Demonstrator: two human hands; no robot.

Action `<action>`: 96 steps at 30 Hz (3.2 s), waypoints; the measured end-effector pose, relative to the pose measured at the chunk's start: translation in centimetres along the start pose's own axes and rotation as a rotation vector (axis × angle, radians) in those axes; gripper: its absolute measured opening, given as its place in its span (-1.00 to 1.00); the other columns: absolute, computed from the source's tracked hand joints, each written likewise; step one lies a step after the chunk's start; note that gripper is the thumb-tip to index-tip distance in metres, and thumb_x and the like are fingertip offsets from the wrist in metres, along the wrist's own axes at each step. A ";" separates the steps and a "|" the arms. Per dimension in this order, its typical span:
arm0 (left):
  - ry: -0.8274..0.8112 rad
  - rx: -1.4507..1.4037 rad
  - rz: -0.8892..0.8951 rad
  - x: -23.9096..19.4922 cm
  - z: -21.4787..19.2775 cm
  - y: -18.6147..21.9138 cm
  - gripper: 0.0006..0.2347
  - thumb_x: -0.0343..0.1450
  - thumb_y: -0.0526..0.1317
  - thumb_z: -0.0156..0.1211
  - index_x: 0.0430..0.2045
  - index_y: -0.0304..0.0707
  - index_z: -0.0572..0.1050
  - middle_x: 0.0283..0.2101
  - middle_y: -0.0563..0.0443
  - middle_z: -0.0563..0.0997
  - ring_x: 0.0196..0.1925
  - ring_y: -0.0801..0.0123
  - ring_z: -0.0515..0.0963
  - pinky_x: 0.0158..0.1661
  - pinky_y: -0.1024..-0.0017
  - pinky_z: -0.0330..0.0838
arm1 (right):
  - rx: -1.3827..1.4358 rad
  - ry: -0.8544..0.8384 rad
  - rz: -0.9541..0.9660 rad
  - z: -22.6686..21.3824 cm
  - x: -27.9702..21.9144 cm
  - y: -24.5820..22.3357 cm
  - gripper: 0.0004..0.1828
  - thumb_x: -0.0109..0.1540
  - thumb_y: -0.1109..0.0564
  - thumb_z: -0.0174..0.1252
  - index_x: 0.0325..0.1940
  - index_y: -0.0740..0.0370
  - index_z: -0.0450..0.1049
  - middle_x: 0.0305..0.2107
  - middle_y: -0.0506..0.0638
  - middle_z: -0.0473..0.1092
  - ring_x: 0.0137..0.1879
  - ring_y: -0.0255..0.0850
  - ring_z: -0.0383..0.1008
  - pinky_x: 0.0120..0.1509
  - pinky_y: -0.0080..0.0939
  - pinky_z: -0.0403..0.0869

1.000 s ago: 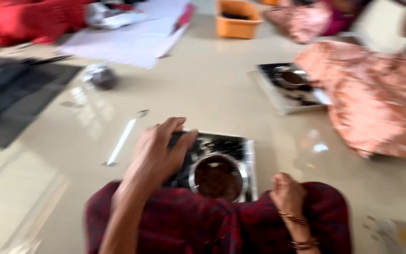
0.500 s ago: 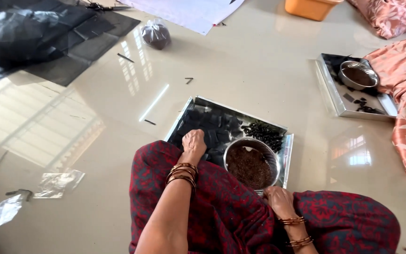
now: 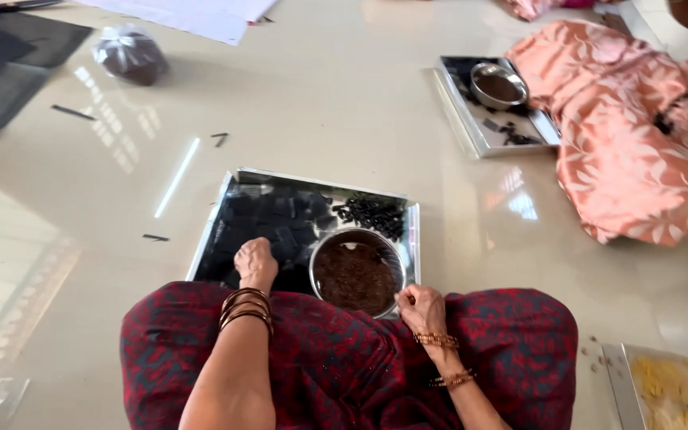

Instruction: The person fills small plastic packets with seeds or beads from a bowl and places them in a tray.

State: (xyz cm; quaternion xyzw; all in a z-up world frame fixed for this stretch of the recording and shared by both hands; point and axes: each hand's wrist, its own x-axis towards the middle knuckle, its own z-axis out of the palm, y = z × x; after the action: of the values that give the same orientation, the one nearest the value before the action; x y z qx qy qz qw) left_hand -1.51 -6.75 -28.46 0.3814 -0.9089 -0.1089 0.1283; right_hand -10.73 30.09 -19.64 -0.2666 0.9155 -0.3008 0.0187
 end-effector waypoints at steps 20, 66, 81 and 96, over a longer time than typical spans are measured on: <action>-0.611 -1.086 -0.182 -1.0 -10.1 5.6 -0.78 0.23 -0.56 0.29 -0.31 -0.39 0.66 -0.50 -0.10 0.67 -0.50 0.27 0.73 -0.52 0.34 0.68 | 0.941 -0.636 0.129 3.3 7.6 -8.1 -0.47 0.20 0.08 0.32 0.21 0.28 0.38 -0.20 0.11 0.53 -0.23 -0.19 0.64 -0.18 -0.17 0.67; -0.760 -1.529 -0.367 -1.8 -7.9 10.8 -0.93 0.33 -0.40 0.35 -0.49 -0.53 0.65 -0.49 -0.20 0.69 -0.54 0.34 0.68 -0.48 0.45 0.67 | 0.528 -0.037 -0.290 2.4 5.4 -10.9 -0.74 0.21 0.31 0.31 -0.01 0.34 0.57 -0.17 0.02 0.52 -0.25 -0.30 0.64 -0.22 -0.40 0.65; -0.706 -1.523 -0.285 -1.8 -7.0 11.2 -0.78 0.27 -0.60 0.14 -0.24 -0.64 0.60 -0.33 -0.19 0.65 -0.38 0.25 0.70 -0.34 0.39 0.73 | 0.497 -0.030 -0.296 2.2 5.6 -11.5 -0.77 0.24 0.26 0.28 -0.02 0.37 0.57 -0.20 0.03 0.51 -0.30 -0.31 0.60 -0.26 -0.39 0.58; -0.724 -1.447 -0.201 -2.3 -6.9 11.3 -0.74 0.21 -0.65 0.17 -0.25 -0.64 0.58 -0.39 -0.09 0.56 -0.40 0.39 0.65 -0.37 0.41 0.75 | 0.331 0.011 -0.390 4.0 5.9 -9.3 -0.91 0.36 0.24 0.18 -0.17 0.34 0.52 -0.41 0.01 0.50 -0.45 -0.30 0.56 -0.39 -0.32 0.51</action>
State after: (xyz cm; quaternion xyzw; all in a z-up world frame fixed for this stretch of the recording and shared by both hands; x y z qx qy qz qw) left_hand -5.35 1.95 -18.97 0.2249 -0.5604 -0.7965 0.0308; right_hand -10.61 18.68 -16.95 -0.4299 0.7850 -0.4461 -0.0010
